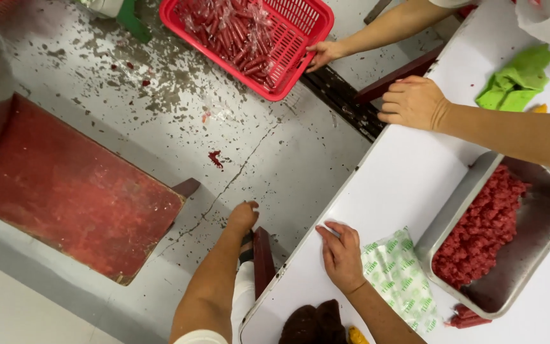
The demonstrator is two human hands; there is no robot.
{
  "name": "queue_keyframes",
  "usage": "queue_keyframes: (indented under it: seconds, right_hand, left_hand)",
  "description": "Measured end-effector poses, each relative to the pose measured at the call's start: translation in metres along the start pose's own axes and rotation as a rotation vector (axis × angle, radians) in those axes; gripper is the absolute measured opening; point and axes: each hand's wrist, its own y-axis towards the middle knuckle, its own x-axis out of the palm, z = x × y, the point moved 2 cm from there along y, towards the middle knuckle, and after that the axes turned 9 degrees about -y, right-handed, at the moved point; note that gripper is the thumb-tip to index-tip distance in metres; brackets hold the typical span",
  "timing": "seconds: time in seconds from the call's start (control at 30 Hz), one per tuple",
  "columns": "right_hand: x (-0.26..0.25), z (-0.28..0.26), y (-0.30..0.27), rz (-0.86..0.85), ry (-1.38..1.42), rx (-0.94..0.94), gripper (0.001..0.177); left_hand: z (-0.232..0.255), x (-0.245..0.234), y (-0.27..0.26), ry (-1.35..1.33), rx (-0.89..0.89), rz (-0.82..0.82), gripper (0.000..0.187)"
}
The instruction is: Manually wrapping small portions of red food material in plastic film and twisting the ends to create individual packages.
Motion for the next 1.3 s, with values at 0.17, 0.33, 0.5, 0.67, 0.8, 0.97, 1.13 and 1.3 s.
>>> queue_keyframes:
  seconds: [0.17, 0.33, 0.5, 0.67, 0.8, 0.97, 1.13, 1.3]
  right_hand:
    - [0.0, -0.002, 0.0, 0.021, -0.023, 0.006, 0.037]
    - [0.0, -0.001, -0.002, 0.023, -0.059, 0.019, 0.033]
    - [0.002, 0.002, -0.009, -0.013, -0.137, 0.05, 0.032]
    - [0.001, 0.007, -0.019, -0.052, -0.193, 0.062, 0.03]
    - [-0.003, 0.007, -0.025, -0.066, -0.257, 0.067, 0.029]
    - [-0.001, 0.01, -0.034, -0.048, -0.288, 0.071, 0.026]
    - [0.004, 0.006, -0.046, 0.001, -0.397, 0.12, 0.02]
    - [0.007, 0.024, -0.068, 0.263, -0.424, 0.106, 0.007]
  left_hand:
    - [-0.022, -0.031, 0.058, -0.01, 0.05, 0.059, 0.046]
    - [-0.027, -0.068, 0.103, 0.017, 0.07, 0.11, 0.042]
    - [-0.002, -0.111, 0.115, -0.036, 0.0, 0.15, 0.049]
    - [0.017, -0.149, 0.125, -0.08, 0.094, 0.316, 0.057]
    - [0.005, -0.179, 0.163, -0.284, 0.208, 0.63, 0.067]
    - [-0.04, -0.167, 0.247, -0.746, -0.03, 0.528, 0.086]
    - [-0.05, -0.08, 0.27, -1.154, -0.346, 0.264, 0.099]
    - [-0.061, 0.045, 0.351, -1.648, -0.077, 0.348, 0.046]
